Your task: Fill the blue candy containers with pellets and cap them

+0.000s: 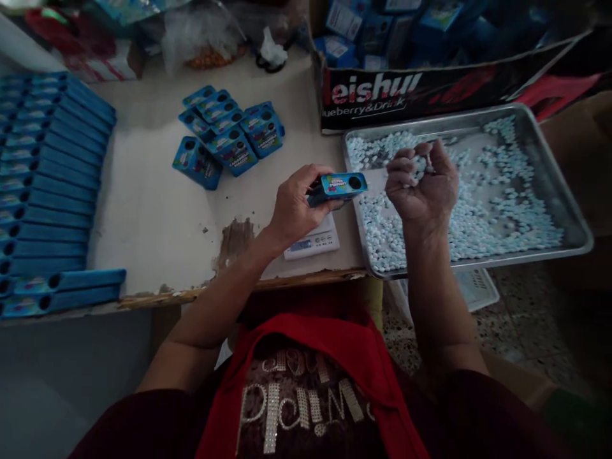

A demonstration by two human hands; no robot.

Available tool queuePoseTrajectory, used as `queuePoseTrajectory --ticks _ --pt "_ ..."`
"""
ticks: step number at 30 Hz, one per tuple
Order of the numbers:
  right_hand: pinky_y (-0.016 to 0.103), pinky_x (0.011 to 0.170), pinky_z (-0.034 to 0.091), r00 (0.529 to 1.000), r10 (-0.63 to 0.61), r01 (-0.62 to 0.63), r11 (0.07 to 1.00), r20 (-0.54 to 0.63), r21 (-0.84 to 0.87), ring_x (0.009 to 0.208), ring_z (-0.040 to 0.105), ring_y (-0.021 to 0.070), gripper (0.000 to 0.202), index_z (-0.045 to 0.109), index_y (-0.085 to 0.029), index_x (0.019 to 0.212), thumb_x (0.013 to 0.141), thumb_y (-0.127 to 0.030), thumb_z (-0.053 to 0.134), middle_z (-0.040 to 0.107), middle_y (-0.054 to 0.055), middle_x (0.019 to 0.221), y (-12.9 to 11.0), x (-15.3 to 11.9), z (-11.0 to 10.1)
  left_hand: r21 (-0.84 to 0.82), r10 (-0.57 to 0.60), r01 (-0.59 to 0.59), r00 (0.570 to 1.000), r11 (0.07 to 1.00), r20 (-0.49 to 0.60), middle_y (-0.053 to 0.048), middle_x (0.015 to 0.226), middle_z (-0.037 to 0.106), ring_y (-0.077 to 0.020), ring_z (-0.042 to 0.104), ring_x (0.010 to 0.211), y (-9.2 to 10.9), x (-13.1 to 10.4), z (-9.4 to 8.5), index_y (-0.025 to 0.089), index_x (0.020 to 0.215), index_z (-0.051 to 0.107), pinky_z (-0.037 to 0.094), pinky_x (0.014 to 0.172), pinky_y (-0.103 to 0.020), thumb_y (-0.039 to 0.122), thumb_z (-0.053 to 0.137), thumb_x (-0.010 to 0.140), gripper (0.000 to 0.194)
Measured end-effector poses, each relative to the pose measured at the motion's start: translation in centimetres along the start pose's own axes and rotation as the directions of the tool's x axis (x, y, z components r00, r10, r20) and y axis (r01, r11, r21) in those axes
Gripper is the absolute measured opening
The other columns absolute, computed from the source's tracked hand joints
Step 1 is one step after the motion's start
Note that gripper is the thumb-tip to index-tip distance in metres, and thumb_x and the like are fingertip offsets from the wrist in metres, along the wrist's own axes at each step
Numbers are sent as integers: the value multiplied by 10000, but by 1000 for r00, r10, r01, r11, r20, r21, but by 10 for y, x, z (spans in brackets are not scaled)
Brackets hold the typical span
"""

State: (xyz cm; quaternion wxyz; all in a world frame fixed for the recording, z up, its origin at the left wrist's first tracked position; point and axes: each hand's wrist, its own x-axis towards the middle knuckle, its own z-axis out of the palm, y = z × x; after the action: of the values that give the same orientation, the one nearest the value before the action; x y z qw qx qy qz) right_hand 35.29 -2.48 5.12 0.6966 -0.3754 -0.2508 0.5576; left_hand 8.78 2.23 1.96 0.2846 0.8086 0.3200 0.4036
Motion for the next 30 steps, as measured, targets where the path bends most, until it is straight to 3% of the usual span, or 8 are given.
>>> queuePoseTrajectory --ticks 3,5,8,12,15,23,27,30 --pt "242 545 433 992 -96 102 992 -83 76 672 470 140 452 558 -292 803 1019 -590 821 506 -26 768 -11 -5 25 1 30 -30 999 1000 38 -53 1211 825 -221 790 1045 16 13 23 240 1273 754 673 920 -325 278 978 886 449" --pt "267 602 516 978 -155 156 988 -137 -5 713 539 152 493 565 -298 817 1018 -684 796 532 -11 793 -14 -5 31 -15 36 -35 998 999 49 -51 1220 832 -222 793 1034 23 20 40 249 1268 750 672 910 -328 262 982 873 459" --pt "334 655 594 956 -214 170 961 -200 -217 810 652 204 571 611 -315 899 987 -871 710 626 26 872 -10 -4 25 -32 33 -32 998 999 46 -54 1221 839 -237 804 1057 28 26 64 250 1258 749 672 923 -347 205 986 843 481" --pt "323 602 545 916 -321 234 915 -242 -327 763 639 180 635 603 -323 936 926 -948 713 644 17 934 -3 -4 5 -17 56 -55 997 998 54 -69 1232 841 -264 813 1088 32 32 86 234 1255 751 672 949 -377 188 997 817 504" --pt "320 594 502 868 -425 339 884 -256 -321 708 582 160 625 580 -311 886 936 -918 720 578 0 868 -4 -3 -2 19 74 -76 995 997 67 -69 1214 835 -275 811 1103 37 34 93 237 1247 749 666 976 -389 193 989 823 488" --pt "337 609 534 896 -287 231 953 -339 -197 649 517 195 504 623 -326 852 1034 -794 675 441 -18 674 -24 -12 -1 -79 75 -72 997 994 33 -69 1197 798 -294 789 1150 28 38 112 246 1242 722 656 1018 -418 162 970 818 498" --pt "328 625 512 890 -278 291 957 -362 -22 638 464 178 396 607 -306 842 1085 -616 647 438 -31 679 -38 -8 -29 -334 -10 7 1000 943 -8 -29 1170 796 -228 798 1072 14 33 119 262 1246 713 665 956 -341 181 962 848 476" --pt "317 658 526 881 -159 195 980 -445 37 654 503 162 274 571 -284 811 1026 -420 674 513 -22 713 -38 2 -62 -468 -116 86 993 879 -34 -11 1107 789 -190 795 970 6 21 97 265 1239 710 672 876 -292 320 967 887 440"
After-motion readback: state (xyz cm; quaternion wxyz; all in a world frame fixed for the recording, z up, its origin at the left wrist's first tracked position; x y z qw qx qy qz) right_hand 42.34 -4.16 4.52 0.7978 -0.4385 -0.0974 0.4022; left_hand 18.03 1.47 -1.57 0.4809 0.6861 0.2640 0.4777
